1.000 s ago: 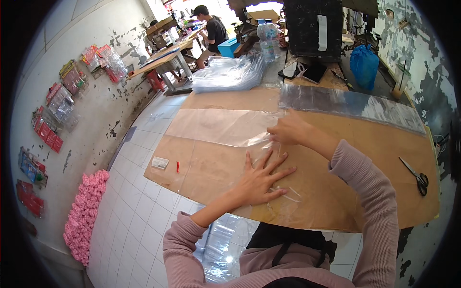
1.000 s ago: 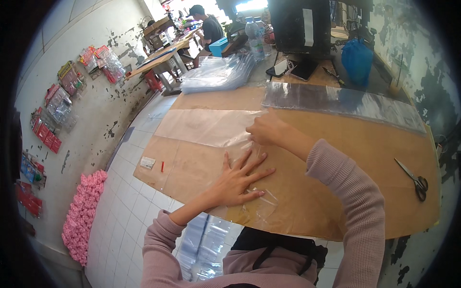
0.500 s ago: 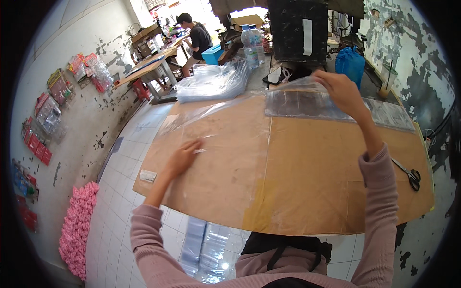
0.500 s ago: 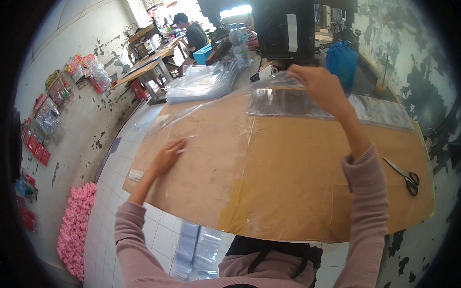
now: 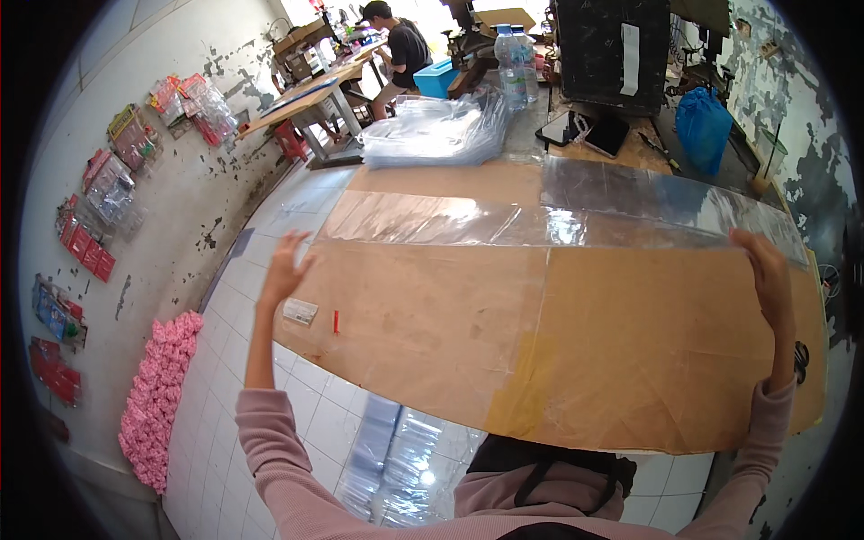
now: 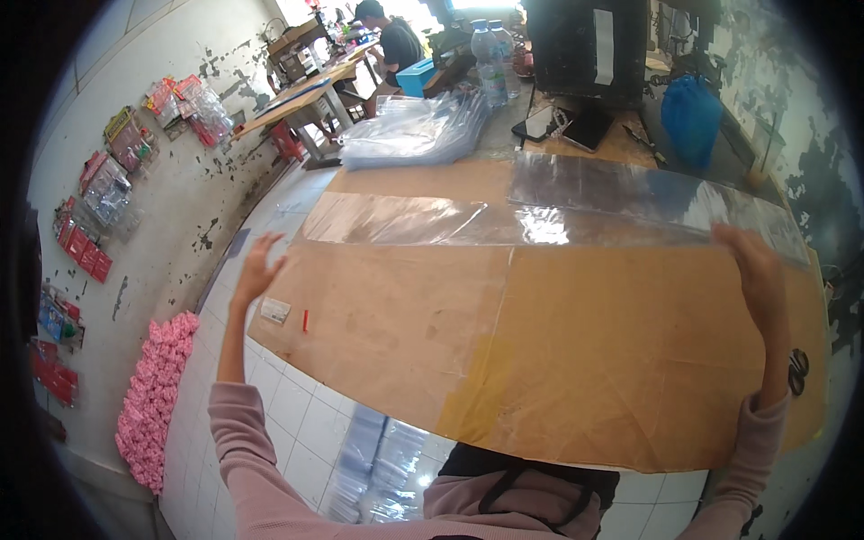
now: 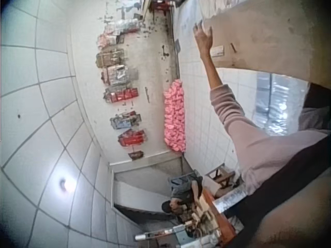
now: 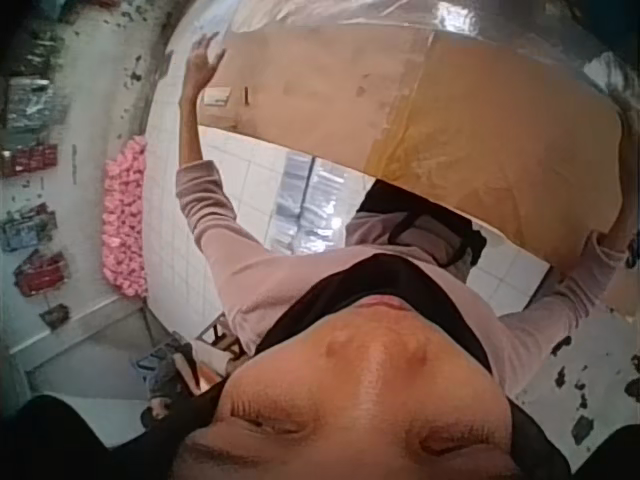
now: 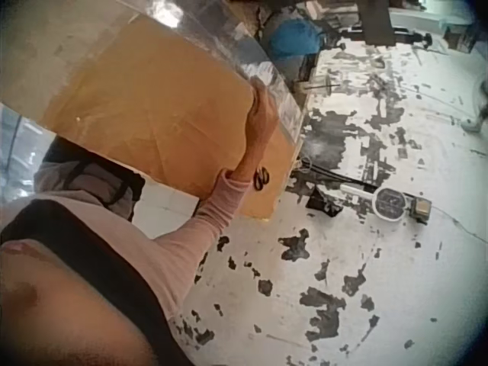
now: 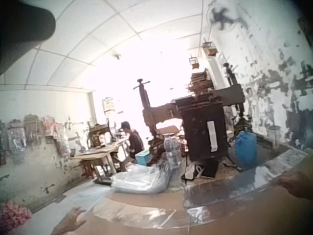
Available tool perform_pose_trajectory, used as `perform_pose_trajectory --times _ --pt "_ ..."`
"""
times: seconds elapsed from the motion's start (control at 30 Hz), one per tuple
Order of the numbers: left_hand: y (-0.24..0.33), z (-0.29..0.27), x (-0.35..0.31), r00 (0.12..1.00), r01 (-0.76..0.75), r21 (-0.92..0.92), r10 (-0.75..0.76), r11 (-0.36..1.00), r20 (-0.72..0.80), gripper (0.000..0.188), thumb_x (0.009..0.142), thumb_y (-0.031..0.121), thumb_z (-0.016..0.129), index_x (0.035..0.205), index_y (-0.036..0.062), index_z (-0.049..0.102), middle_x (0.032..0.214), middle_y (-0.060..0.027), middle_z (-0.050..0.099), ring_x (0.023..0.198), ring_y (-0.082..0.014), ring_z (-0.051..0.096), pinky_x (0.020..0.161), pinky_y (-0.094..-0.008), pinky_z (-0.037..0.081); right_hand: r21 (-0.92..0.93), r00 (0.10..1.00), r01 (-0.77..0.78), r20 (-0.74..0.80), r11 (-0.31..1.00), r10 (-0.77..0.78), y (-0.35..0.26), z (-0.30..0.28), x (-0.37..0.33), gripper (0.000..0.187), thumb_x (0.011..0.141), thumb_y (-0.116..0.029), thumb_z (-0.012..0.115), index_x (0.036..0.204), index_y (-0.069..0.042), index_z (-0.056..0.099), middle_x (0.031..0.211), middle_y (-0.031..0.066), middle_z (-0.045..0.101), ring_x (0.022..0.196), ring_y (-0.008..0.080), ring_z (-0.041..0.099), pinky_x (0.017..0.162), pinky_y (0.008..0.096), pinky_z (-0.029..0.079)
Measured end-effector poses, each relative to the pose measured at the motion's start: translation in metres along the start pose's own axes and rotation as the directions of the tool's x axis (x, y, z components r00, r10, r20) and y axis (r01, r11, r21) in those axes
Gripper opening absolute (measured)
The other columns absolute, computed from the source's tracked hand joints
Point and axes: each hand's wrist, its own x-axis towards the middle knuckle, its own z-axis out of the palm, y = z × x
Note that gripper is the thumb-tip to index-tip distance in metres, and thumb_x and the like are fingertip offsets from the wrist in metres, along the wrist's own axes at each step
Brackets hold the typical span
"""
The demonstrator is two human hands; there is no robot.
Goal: The person cuts sections of transparent plastic film with shears, folds the edges of the cut pieces, and stacks the prepared items on a workbench.
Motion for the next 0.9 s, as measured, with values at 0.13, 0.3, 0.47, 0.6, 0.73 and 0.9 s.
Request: perform_pose_trajectory --times 0.13,0.3,0.47,0.6,0.73,0.9 --pt "0.167 0.026 -0.003 0.950 -0.311 -0.052 0.311 0.949 -0.008 0.052 0.076 0.025 0.064 0.124 0.0161 0.046 0.129 -0.0134 0.041 0.113 -0.0320 0.045 0.096 -0.0420 0.035 0.236 0.992 -0.010 0.128 0.972 -0.021 -0.007 0.007 -0.020 0.018 0.078 0.003 0.051 0.093 0.001 0.062 0.092 0.0145 0.064 0.086 0.0245 0.060 0.073 0.0308 0.046" --pt "0.313 0.045 -0.004 0.739 -0.663 -0.028 0.648 0.748 -0.183 0.053 0.071 0.029 0.068 0.119 0.0151 0.051 0.119 -0.0096 0.048 0.103 -0.0214 0.050 0.083 -0.0383 0.040 0.385 0.963 -0.244 0.204 0.890 0.176 -0.031 0.036 -0.020 0.011 0.081 -0.007 0.058 0.080 0.001 0.064 0.071 0.0085 0.064 0.066 0.0140 0.060 0.062 0.0240 0.046" --pt "0.360 0.057 0.014 0.628 -0.723 0.165 0.738 0.671 -0.248 0.028 0.073 0.016 0.062 0.099 0.0056 0.055 0.085 -0.0034 0.053 0.074 -0.0121 0.054 0.056 -0.0244 0.042 0.505 0.931 -0.322 0.018 0.801 0.364 -0.051 0.038 -0.008 0.020 0.084 -0.015 0.059 0.076 0.002 0.063 0.056 0.0049 0.055 0.046 0.0045 0.049 0.042 0.0190 0.038" --pt "0.350 0.061 0.028 0.606 -0.710 0.102 0.679 0.696 -0.415 0.022 0.072 0.014 0.064 0.090 0.0037 0.055 0.073 -0.0017 0.053 0.062 -0.0123 0.054 0.048 -0.0234 0.041 0.504 0.907 -0.305 -0.104 0.808 0.407 -0.036 0.036 -0.017 0.020 0.084 -0.015 0.060 0.074 0.002 0.062 0.054 0.0051 0.053 0.045 0.0055 0.049 0.040 0.0192 0.036" --pt "0.342 0.064 0.028 0.580 -0.784 -0.066 0.690 0.617 -0.433 0.021 0.074 0.013 0.064 0.091 0.0027 0.055 0.072 -0.0033 0.057 0.058 -0.0135 0.056 0.047 -0.0247 0.044 0.230 0.972 -0.177 -0.112 0.957 0.207 -0.020 0.025 -0.026 0.020 0.083 -0.017 0.061 0.079 0.002 0.064 0.057 0.0049 0.055 0.047 0.0103 0.054 0.044 0.0214 0.040" --pt "0.335 0.076 0.021 0.553 -0.800 -0.013 0.728 0.600 -0.405 0.016 0.075 0.007 0.061 0.089 -0.0005 0.055 0.073 -0.0064 0.060 0.059 -0.0148 0.059 0.049 -0.0245 0.048 0.483 0.756 -0.055 0.592 0.874 -0.279 0.007 -0.015 -0.002 0.023 0.085 -0.023 0.058 0.093 -0.002 0.064 0.070 0.0052 0.061 0.056 0.0147 0.059 0.058 0.0279 0.045"
